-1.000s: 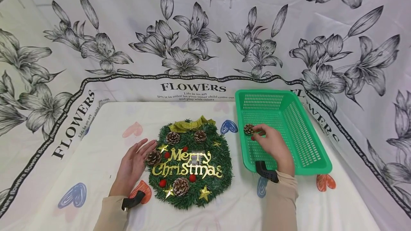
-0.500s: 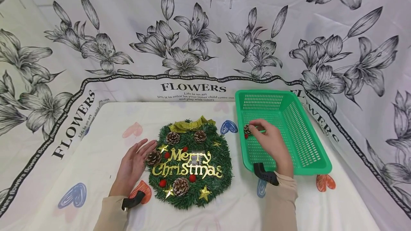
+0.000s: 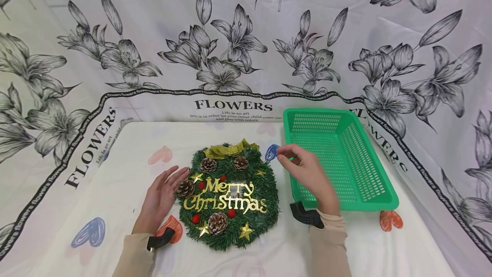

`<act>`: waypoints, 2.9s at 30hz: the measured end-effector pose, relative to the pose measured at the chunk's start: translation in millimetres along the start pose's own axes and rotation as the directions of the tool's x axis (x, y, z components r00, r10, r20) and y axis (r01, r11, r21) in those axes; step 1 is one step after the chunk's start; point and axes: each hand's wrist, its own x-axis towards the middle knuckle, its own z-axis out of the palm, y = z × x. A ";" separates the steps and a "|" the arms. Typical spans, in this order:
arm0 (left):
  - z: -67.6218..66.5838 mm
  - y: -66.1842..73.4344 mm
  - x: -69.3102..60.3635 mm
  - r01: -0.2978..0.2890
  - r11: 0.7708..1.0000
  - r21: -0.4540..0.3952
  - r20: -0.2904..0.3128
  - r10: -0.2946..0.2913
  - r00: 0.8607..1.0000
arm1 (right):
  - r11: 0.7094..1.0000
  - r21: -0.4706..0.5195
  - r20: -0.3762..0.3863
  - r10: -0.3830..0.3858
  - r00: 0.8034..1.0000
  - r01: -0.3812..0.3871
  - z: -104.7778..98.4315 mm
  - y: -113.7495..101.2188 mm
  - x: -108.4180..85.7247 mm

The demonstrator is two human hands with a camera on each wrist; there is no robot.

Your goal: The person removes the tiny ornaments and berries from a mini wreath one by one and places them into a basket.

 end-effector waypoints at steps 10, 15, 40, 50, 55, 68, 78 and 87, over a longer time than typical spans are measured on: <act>-1.1 0.3 -0.5 0.005 1.000 0.002 -0.006 -0.005 1.000 | 0.997 -0.017 0.074 -0.070 0.995 0.071 22.8 -12.9 5.5; -1.4 1.2 -1.2 0.000 1.000 0.002 -0.007 0.000 1.000 | 0.995 0.010 0.120 -0.101 0.988 0.100 33.3 -17.5 8.2; 1.9 -0.6 -2.8 0.007 1.000 -0.029 -0.012 -0.008 1.000 | 0.983 0.075 0.381 -0.181 0.907 0.165 82.9 -24.4 8.5; 1.6 0.2 -2.1 -0.001 1.000 -0.019 -0.010 0.001 1.000 | 0.981 0.092 0.440 -0.196 0.876 0.174 99.9 -16.4 1.6; 0.9 -0.2 -2.3 -0.003 1.000 -0.019 -0.006 0.003 1.000 | 0.980 0.066 0.452 -0.195 0.871 0.185 105.9 -14.6 -2.2; 0.2 0.2 -2.6 0.001 1.000 0.003 0.005 -0.001 1.000 | 0.979 0.072 0.494 -0.203 0.846 0.193 115.3 -6.6 -12.0; -0.4 -0.1 -2.9 -0.006 1.000 0.003 0.007 0.006 1.000 | 0.974 0.076 0.553 -0.218 0.804 0.212 121.4 -1.4 -15.2; 0.3 -0.8 -3.0 -0.005 1.000 -0.007 -0.001 0.005 1.000 | 0.977 0.039 0.577 -0.192 0.794 0.208 122.9 0.4 -17.4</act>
